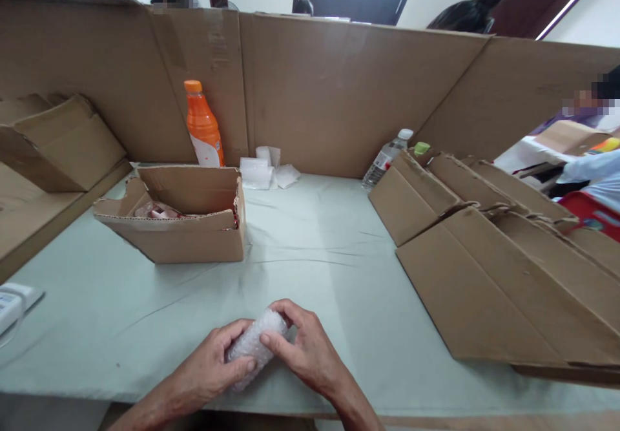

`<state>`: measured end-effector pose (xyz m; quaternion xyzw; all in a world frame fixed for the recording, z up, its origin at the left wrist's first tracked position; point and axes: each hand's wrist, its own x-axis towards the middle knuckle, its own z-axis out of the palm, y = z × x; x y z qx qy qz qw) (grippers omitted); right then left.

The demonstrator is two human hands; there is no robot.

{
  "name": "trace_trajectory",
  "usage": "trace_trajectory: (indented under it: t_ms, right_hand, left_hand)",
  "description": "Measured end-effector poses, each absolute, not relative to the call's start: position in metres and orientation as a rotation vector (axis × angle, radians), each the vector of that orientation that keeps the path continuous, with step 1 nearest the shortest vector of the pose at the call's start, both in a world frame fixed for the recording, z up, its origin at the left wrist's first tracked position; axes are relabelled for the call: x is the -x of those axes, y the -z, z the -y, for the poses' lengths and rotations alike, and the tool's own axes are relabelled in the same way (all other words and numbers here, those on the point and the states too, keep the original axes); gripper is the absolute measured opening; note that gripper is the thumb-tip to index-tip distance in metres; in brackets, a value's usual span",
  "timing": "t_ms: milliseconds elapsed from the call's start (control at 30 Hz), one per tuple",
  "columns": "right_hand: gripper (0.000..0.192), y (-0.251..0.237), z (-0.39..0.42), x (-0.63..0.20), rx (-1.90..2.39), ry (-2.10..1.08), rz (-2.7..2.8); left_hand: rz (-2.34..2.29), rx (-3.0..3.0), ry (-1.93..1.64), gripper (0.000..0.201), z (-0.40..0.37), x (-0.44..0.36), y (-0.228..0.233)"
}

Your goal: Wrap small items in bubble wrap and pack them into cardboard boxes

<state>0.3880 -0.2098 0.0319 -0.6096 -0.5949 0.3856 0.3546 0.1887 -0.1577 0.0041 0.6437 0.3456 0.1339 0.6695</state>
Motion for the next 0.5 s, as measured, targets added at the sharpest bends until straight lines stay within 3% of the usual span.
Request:
trace_trajectory:
  t_ms: [500]
  right_hand:
    - [0.027, -0.033, 0.206, -0.4, 1.522, -0.911, 1.401]
  left_hand:
    - [-0.866, -1.501, -0.434, 0.04, 0.139, -0.175, -0.017]
